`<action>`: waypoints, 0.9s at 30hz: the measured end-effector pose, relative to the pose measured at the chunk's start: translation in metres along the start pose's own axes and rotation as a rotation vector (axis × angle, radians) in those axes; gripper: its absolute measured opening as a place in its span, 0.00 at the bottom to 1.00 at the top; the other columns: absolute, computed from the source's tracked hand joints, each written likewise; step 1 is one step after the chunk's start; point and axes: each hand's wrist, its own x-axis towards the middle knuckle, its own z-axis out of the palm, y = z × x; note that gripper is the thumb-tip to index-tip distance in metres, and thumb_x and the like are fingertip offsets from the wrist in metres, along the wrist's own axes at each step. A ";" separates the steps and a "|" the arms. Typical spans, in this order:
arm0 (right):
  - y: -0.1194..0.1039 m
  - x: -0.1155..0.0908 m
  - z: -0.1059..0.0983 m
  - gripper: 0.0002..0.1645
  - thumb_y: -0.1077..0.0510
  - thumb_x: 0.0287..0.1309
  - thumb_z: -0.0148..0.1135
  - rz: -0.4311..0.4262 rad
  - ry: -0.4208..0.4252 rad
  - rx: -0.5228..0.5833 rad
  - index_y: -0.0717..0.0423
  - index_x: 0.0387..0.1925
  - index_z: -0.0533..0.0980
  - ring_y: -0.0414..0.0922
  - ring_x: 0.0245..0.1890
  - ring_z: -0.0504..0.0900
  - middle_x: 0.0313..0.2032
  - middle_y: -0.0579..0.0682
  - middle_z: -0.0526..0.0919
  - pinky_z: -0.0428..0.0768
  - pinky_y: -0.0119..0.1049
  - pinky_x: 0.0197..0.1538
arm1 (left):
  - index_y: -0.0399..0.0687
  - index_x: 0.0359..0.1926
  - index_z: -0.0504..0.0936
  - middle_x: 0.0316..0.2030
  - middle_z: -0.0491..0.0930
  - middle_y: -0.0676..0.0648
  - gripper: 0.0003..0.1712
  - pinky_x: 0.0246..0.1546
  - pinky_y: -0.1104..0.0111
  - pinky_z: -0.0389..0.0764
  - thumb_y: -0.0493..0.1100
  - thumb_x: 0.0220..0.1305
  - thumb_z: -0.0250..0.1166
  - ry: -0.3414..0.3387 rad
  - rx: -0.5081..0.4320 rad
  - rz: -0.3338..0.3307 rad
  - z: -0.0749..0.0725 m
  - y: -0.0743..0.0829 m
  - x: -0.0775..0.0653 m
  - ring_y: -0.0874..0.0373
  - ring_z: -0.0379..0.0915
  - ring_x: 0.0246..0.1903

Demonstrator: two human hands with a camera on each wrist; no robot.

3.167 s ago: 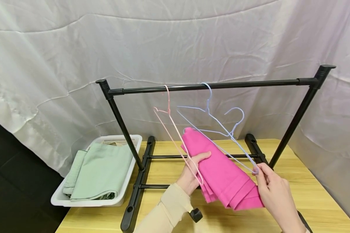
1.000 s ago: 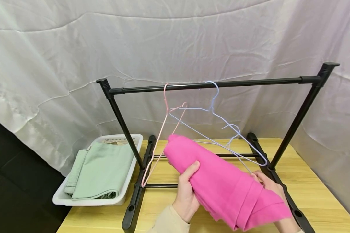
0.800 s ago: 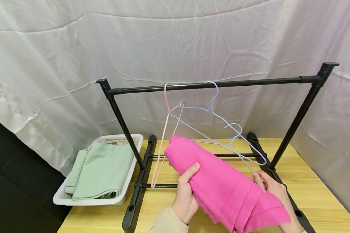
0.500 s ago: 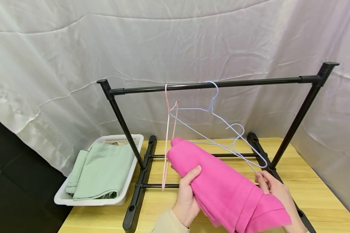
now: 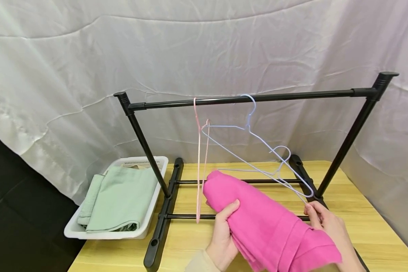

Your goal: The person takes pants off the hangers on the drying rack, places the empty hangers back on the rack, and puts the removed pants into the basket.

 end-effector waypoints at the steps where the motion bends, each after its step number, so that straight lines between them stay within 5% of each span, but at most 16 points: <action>1: 0.000 0.000 0.000 0.18 0.50 0.86 0.46 -0.003 0.001 -0.003 0.51 0.42 0.79 0.37 0.20 0.65 0.20 0.43 0.70 0.63 0.34 0.26 | 0.47 0.65 0.60 0.55 0.79 0.49 0.36 0.62 0.63 0.81 0.47 0.65 0.71 0.007 0.001 -0.002 -0.001 -0.001 0.001 0.56 0.80 0.52; 7: -0.003 0.001 0.004 0.15 0.52 0.84 0.50 -0.027 0.032 -0.015 0.50 0.40 0.79 0.38 0.22 0.67 0.18 0.41 0.69 0.63 0.35 0.28 | 0.45 0.65 0.60 0.55 0.77 0.48 0.36 0.62 0.64 0.81 0.46 0.65 0.72 0.047 0.011 -0.017 -0.012 0.002 0.002 0.56 0.79 0.53; 12: -0.008 0.001 0.004 0.17 0.50 0.85 0.49 -0.012 0.030 -0.005 0.50 0.38 0.79 0.40 0.24 0.69 0.22 0.45 0.77 0.65 0.36 0.30 | 0.48 0.61 0.62 0.52 0.78 0.51 0.31 0.59 0.66 0.82 0.42 0.66 0.71 0.035 0.007 -0.011 -0.022 0.010 0.000 0.58 0.80 0.51; 16: -0.011 0.000 0.007 0.18 0.50 0.85 0.50 -0.029 0.046 -0.011 0.50 0.38 0.79 0.36 0.21 0.66 0.20 0.44 0.74 0.63 0.34 0.27 | 0.51 0.57 0.63 0.49 0.80 0.54 0.25 0.57 0.68 0.82 0.41 0.68 0.69 0.012 0.012 -0.005 -0.028 0.020 -0.003 0.60 0.81 0.48; 27: -0.011 0.004 0.011 0.18 0.52 0.85 0.50 -0.041 0.032 -0.033 0.52 0.39 0.81 0.40 0.23 0.68 0.21 0.44 0.76 0.65 0.36 0.27 | 0.51 0.55 0.63 0.44 0.80 0.55 0.20 0.51 0.72 0.83 0.40 0.72 0.65 -0.027 -0.004 0.046 -0.028 0.052 -0.020 0.63 0.82 0.43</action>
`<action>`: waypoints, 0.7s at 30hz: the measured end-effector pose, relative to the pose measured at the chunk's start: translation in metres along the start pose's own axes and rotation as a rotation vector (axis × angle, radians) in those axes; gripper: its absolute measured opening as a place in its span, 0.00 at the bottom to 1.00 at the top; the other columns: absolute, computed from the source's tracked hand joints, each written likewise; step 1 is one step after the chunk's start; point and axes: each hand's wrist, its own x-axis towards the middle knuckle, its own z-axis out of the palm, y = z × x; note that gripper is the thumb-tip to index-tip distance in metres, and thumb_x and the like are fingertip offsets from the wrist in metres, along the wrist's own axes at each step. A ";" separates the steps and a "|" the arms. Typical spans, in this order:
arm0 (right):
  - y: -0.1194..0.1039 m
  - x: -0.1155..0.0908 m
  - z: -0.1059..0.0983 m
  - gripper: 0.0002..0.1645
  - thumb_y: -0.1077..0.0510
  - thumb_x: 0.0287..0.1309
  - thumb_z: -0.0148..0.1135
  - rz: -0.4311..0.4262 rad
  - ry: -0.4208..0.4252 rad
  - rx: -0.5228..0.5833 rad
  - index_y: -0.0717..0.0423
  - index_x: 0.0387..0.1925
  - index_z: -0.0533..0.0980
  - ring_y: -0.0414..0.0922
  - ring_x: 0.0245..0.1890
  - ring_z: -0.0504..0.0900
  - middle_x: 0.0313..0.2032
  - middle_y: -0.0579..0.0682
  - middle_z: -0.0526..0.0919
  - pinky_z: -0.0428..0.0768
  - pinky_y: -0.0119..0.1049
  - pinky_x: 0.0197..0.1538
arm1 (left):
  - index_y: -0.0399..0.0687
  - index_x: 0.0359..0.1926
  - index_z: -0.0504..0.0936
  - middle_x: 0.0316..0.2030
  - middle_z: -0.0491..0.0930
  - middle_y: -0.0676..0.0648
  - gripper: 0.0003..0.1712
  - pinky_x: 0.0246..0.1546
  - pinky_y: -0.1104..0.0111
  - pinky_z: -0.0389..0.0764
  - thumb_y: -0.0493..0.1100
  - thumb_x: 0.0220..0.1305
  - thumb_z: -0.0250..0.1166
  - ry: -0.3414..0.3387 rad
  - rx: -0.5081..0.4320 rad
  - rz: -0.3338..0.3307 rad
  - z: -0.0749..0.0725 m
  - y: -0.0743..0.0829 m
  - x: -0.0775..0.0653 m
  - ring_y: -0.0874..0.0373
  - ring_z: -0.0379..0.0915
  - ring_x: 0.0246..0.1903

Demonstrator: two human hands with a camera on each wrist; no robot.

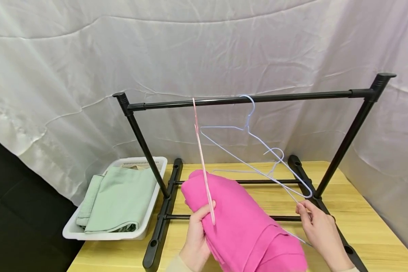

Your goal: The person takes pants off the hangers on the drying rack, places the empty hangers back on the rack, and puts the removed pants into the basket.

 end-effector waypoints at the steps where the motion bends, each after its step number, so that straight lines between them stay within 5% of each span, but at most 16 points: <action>1: 0.000 0.000 0.000 0.18 0.52 0.85 0.50 0.000 0.008 -0.001 0.53 0.38 0.80 0.40 0.23 0.68 0.21 0.44 0.76 0.65 0.35 0.27 | 0.51 0.54 0.64 0.42 0.81 0.55 0.19 0.49 0.73 0.84 0.39 0.72 0.65 0.003 -0.005 0.010 0.000 0.003 -0.002 0.64 0.83 0.41; 11: 0.005 -0.002 -0.006 0.16 0.52 0.85 0.50 0.017 0.066 0.012 0.51 0.38 0.78 0.39 0.19 0.61 0.19 0.44 0.66 0.58 0.35 0.24 | 0.53 0.50 0.70 0.39 0.84 0.57 0.12 0.46 0.72 0.86 0.39 0.74 0.64 0.063 0.036 0.115 -0.009 0.029 -0.014 0.65 0.85 0.39; 21: 0.010 -0.001 -0.012 0.17 0.53 0.84 0.50 0.020 0.067 0.022 0.53 0.40 0.81 0.43 0.24 0.70 0.21 0.45 0.78 0.65 0.37 0.29 | 0.52 0.62 0.63 0.52 0.79 0.53 0.21 0.62 0.66 0.81 0.40 0.76 0.62 0.108 0.125 0.183 -0.025 0.051 -0.019 0.60 0.81 0.52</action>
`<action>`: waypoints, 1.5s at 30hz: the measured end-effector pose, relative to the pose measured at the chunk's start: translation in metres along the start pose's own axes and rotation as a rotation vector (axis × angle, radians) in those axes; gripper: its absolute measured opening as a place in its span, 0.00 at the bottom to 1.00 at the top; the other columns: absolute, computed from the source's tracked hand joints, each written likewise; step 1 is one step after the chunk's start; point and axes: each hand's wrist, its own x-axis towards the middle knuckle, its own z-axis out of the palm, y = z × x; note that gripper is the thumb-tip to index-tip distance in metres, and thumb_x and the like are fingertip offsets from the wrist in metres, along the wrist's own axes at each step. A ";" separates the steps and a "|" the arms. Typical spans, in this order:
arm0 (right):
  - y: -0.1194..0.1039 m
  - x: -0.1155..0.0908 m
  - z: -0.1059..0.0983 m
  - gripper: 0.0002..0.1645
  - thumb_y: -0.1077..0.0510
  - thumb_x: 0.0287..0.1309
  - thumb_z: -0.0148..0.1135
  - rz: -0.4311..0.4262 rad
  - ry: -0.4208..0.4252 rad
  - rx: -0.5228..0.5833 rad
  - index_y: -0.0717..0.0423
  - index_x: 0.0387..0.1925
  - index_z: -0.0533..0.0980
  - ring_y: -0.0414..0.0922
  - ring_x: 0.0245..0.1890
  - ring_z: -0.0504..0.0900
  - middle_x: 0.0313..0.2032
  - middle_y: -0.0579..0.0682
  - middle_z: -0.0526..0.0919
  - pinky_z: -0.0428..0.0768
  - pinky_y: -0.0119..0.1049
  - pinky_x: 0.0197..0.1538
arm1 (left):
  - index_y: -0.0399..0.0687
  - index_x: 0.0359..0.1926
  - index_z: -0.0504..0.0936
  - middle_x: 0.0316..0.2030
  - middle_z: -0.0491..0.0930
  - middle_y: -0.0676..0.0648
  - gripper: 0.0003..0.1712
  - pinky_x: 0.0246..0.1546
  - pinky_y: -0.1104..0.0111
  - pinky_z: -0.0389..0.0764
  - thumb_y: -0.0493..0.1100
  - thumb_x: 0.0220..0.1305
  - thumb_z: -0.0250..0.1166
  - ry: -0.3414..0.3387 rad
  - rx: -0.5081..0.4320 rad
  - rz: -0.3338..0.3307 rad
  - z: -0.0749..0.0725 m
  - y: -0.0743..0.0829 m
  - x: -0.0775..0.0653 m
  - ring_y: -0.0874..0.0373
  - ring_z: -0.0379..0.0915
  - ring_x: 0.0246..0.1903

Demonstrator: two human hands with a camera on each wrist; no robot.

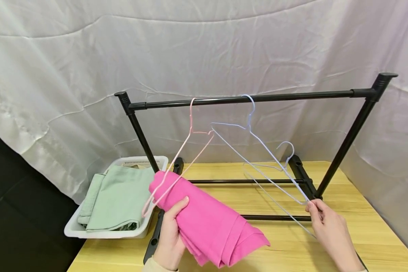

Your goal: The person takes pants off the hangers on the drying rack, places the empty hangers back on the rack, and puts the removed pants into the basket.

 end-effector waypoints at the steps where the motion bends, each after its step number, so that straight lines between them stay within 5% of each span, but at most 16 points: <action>1: 0.001 0.000 0.000 0.17 0.53 0.84 0.50 0.003 -0.002 0.001 0.53 0.40 0.81 0.45 0.25 0.71 0.22 0.45 0.80 0.67 0.38 0.30 | 0.52 0.63 0.63 0.53 0.79 0.53 0.22 0.63 0.65 0.80 0.41 0.76 0.63 0.006 0.008 0.007 -0.001 0.002 0.000 0.59 0.80 0.53; 7: 0.004 0.000 0.000 0.16 0.54 0.83 0.52 0.002 0.025 0.007 0.53 0.39 0.81 0.48 0.27 0.75 0.27 0.49 0.86 0.71 0.44 0.33 | 0.52 0.64 0.62 0.55 0.78 0.53 0.23 0.64 0.64 0.80 0.40 0.76 0.62 0.008 0.016 0.034 -0.005 0.012 0.000 0.59 0.79 0.55; 14: 0.001 0.000 -0.001 0.17 0.53 0.84 0.51 0.010 0.026 0.013 0.54 0.39 0.82 0.47 0.27 0.73 0.24 0.47 0.81 0.68 0.39 0.32 | 0.54 0.64 0.60 0.55 0.78 0.53 0.24 0.63 0.64 0.81 0.39 0.77 0.62 0.006 0.027 0.035 -0.006 0.025 -0.007 0.60 0.80 0.55; 18: 0.001 0.000 -0.003 0.17 0.53 0.84 0.51 0.013 0.035 0.016 0.54 0.40 0.82 0.46 0.26 0.72 0.20 0.45 0.77 0.65 0.37 0.30 | 0.53 0.60 0.65 0.50 0.82 0.55 0.19 0.58 0.65 0.84 0.39 0.76 0.62 0.011 0.056 0.006 -0.011 0.027 -0.012 0.61 0.83 0.50; 31: 0.002 0.001 -0.005 0.17 0.53 0.83 0.52 -0.007 0.050 0.020 0.53 0.39 0.83 0.49 0.29 0.78 0.31 0.52 0.89 0.70 0.41 0.32 | 0.54 0.60 0.65 0.46 0.84 0.55 0.22 0.54 0.63 0.86 0.41 0.73 0.65 0.051 0.217 -0.092 -0.042 0.036 -0.023 0.60 0.85 0.46; 36: 0.002 0.001 -0.004 0.16 0.54 0.83 0.53 -0.022 0.064 0.023 0.53 0.38 0.83 0.49 0.29 0.78 0.32 0.53 0.90 0.72 0.45 0.33 | 0.52 0.60 0.65 0.46 0.84 0.52 0.20 0.54 0.58 0.86 0.42 0.74 0.62 0.005 0.286 -0.128 -0.058 0.046 -0.028 0.57 0.85 0.46; 45: 0.002 0.002 -0.005 0.17 0.53 0.83 0.52 -0.016 0.051 0.014 0.53 0.39 0.83 0.41 0.26 0.73 0.30 0.50 0.89 0.68 0.37 0.30 | 0.53 0.61 0.64 0.48 0.85 0.52 0.18 0.55 0.56 0.87 0.45 0.78 0.58 -0.072 0.390 -0.191 -0.078 0.077 -0.036 0.55 0.86 0.48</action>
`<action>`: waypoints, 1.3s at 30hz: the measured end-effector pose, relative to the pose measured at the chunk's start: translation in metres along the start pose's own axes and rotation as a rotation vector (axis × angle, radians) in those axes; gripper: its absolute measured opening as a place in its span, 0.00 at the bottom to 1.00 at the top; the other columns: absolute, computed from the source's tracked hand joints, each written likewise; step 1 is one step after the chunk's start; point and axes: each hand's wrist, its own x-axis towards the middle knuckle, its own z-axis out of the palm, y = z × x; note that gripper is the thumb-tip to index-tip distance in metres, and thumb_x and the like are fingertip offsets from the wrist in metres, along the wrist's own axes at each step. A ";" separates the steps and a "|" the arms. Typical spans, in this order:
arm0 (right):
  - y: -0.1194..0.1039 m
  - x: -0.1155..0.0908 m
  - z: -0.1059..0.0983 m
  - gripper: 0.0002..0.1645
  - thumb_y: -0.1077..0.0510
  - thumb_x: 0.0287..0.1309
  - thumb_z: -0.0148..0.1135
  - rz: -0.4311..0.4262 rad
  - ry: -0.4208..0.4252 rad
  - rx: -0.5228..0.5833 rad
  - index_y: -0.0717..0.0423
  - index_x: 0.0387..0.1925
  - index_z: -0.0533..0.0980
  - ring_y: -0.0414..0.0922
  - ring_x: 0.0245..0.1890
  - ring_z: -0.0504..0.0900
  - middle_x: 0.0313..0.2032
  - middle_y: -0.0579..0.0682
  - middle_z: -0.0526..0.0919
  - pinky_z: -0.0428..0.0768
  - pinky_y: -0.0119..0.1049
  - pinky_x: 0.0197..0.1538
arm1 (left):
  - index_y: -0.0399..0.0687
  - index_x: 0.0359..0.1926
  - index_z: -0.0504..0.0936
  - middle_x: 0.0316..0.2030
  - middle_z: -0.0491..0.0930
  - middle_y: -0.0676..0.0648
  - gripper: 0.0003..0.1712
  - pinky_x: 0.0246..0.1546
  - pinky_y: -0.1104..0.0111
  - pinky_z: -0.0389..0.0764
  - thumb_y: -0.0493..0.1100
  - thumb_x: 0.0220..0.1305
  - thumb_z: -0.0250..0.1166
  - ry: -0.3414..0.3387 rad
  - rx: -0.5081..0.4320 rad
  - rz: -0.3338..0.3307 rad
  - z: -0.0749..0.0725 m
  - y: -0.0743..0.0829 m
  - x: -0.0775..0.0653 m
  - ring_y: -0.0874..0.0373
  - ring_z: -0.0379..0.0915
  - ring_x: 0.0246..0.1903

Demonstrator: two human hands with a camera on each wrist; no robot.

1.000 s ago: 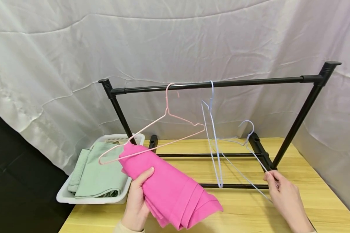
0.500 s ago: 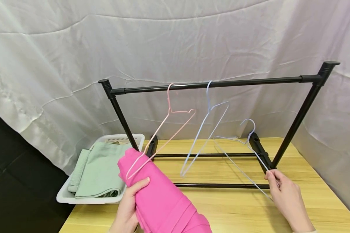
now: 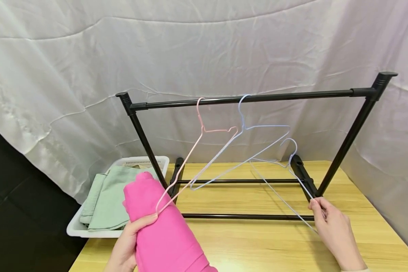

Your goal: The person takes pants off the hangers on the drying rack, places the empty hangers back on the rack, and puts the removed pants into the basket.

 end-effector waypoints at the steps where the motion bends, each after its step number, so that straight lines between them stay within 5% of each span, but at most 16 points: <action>1: 0.000 0.000 0.000 0.17 0.53 0.83 0.52 0.000 -0.001 0.000 0.53 0.39 0.83 0.40 0.26 0.73 0.30 0.50 0.89 0.69 0.38 0.31 | 0.53 0.61 0.65 0.48 0.86 0.52 0.17 0.54 0.56 0.87 0.45 0.78 0.58 -0.005 0.014 -0.005 -0.003 0.002 -0.002 0.55 0.86 0.48; 10: 0.000 0.001 -0.004 0.17 0.52 0.84 0.52 0.013 0.009 -0.003 0.53 0.39 0.83 0.38 0.27 0.73 0.32 0.52 0.90 0.72 0.41 0.33 | 0.58 0.60 0.66 0.48 0.87 0.52 0.16 0.54 0.54 0.88 0.45 0.78 0.60 -0.031 0.107 -0.046 -0.024 0.016 -0.012 0.53 0.87 0.49; 20: -0.002 0.001 -0.004 0.17 0.52 0.84 0.52 0.021 0.003 -0.002 0.53 0.40 0.83 0.34 0.26 0.72 0.34 0.53 0.91 0.71 0.39 0.33 | 0.56 0.63 0.60 0.49 0.84 0.52 0.22 0.54 0.52 0.88 0.48 0.77 0.61 0.052 0.169 -0.049 -0.028 0.031 -0.018 0.51 0.86 0.49; 28: 0.000 0.001 -0.003 0.16 0.52 0.83 0.53 0.016 0.027 -0.001 0.52 0.39 0.83 0.35 0.26 0.71 0.30 0.50 0.89 0.70 0.40 0.32 | 0.58 0.57 0.70 0.46 0.88 0.53 0.12 0.49 0.55 0.90 0.43 0.77 0.59 0.012 0.192 0.070 -0.031 0.039 -0.021 0.54 0.89 0.45; 39: -0.001 0.001 -0.004 0.15 0.53 0.82 0.54 0.014 0.046 0.003 0.52 0.38 0.82 0.34 0.26 0.70 0.29 0.49 0.87 0.69 0.39 0.32 | 0.57 0.58 0.70 0.44 0.87 0.54 0.15 0.46 0.57 0.90 0.41 0.76 0.61 0.139 0.169 0.161 -0.028 0.050 -0.017 0.55 0.88 0.43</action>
